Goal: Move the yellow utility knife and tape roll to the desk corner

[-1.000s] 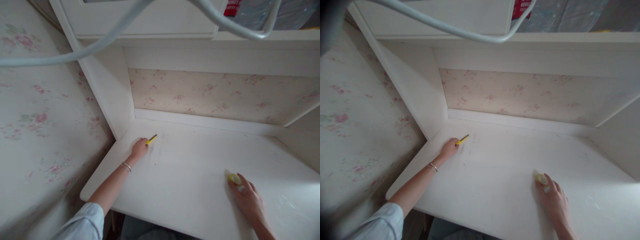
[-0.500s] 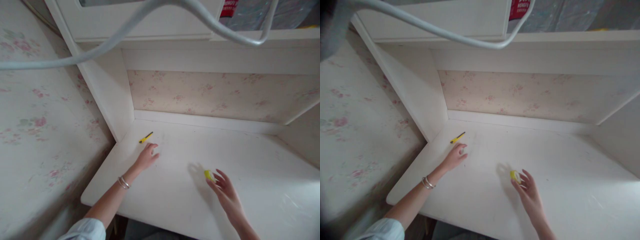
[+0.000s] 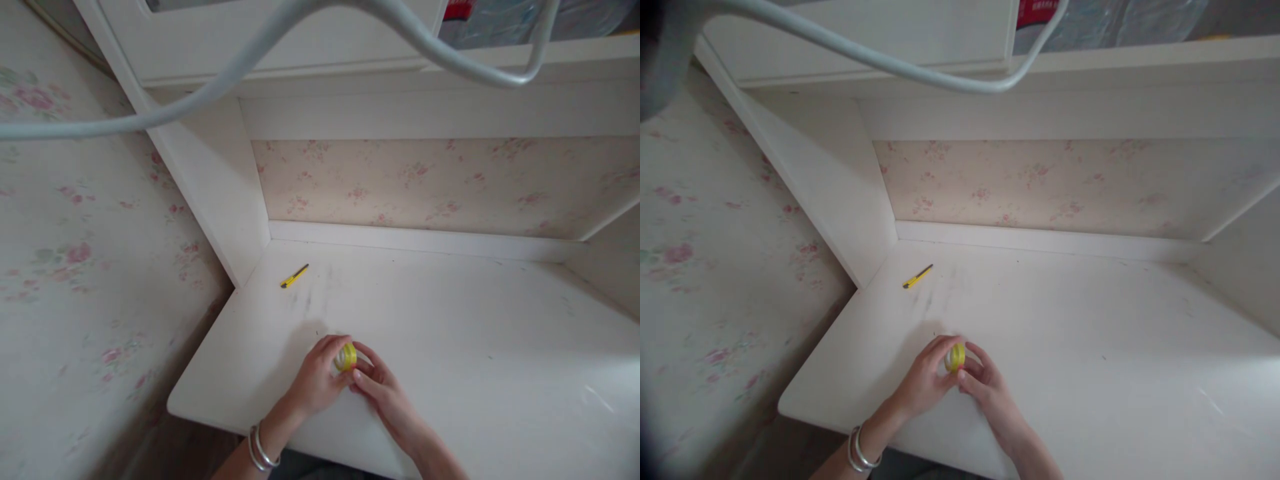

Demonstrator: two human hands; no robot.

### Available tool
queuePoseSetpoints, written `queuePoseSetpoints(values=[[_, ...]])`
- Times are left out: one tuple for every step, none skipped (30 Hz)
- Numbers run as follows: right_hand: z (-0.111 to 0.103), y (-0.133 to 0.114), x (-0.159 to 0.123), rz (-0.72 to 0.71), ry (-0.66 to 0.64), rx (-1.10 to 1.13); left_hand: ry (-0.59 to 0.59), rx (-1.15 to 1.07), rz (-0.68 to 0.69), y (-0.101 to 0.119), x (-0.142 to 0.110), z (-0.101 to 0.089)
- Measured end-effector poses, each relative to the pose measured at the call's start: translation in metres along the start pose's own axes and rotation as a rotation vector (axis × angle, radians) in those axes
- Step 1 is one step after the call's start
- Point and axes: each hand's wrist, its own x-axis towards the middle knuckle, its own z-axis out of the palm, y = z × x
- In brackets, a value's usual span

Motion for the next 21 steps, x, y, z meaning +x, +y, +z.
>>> queuePoseSetpoints(values=[[-0.007, -0.001, 0.0, -0.012, 0.03, -0.069, 0.021, 0.05, -0.014, -0.007, 0.005, -0.005], [-0.016, -0.001, 0.0, -0.03, 0.079, -0.137, 0.05, 0.112, -0.031, -0.015, 0.011, -0.011], [-0.026, 0.0, 0.0, -0.053, 0.138, -0.199, 0.066, 0.182, -0.043, -0.024, 0.018, -0.018], [-0.037, 0.003, -0.001, -0.074, 0.201, -0.253, 0.078, 0.259, -0.058, -0.034, 0.026, -0.026], [-0.049, 0.007, -0.003, -0.092, 0.268, -0.3, 0.087, 0.338, -0.077, -0.044, 0.034, -0.034], [-0.06, 0.011, -0.006, -0.105, 0.327, -0.338, 0.085, 0.417, -0.097, -0.054, 0.043, -0.043], [-0.071, 0.017, -0.009, -0.117, 0.383, -0.372, 0.069, 0.496, -0.121, -0.063, 0.052, -0.052], [-0.079, 0.022, -0.014, -0.127, 0.433, -0.404, 0.037, 0.573, -0.144, -0.072, 0.061, -0.06], [-0.086, 0.028, -0.019, -0.133, 0.468, -0.429, 0.012, 0.644, -0.166, -0.08, 0.069, -0.068], [-0.09, 0.032, -0.024, -0.142, 0.492, -0.457, 0.0, 0.676, -0.183, -0.086, 0.076, -0.075], [-0.092, 0.036, -0.028, -0.149, 0.506, -0.484, -0.008, 0.7, -0.197, -0.092, 0.083, -0.082], [-0.092, 0.038, -0.031, -0.153, 0.508, -0.514, -0.01, 0.716, -0.212, -0.097, 0.088, -0.087], [-0.09, 0.04, -0.034, -0.157, 0.501, -0.546, -0.009, 0.726, -0.226, -0.1, 0.092, -0.091], [-0.088, 0.04, -0.035, -0.158, 0.488, -0.579, -0.01, 0.738, -0.239, -0.103, 0.095, -0.095], [-0.085, 0.04, -0.035, -0.157, 0.474, -0.609, -0.011, 0.748, -0.251, -0.106, 0.097, -0.097], [-0.082, 0.039, -0.034, -0.157, 0.46, -0.636, -0.013, 0.756, -0.259, -0.107, 0.099, -0.099], [-0.08, 0.038, -0.033, -0.156, 0.447, -0.658, -0.016, 0.76, -0.263, -0.108, 0.1, -0.101], [-0.078, 0.037, -0.032, -0.157, 0.438, -0.675, -0.02, 0.761, -0.261, -0.109, 0.102, -0.103], [-0.077, 0.035, -0.031, -0.158, 0.43, -0.688, -0.025, 0.759, -0.255, -0.11, 0.103, -0.105], [-0.077, 0.034, -0.03, -0.16, 0.422, -0.699, -0.029, 0.755, -0.246, -0.111, 0.104, -0.108], [-0.076, 0.032, -0.03, -0.164, 0.418, -0.706, -0.033, 0.75, -0.236, -0.112, 0.106, -0.112]])
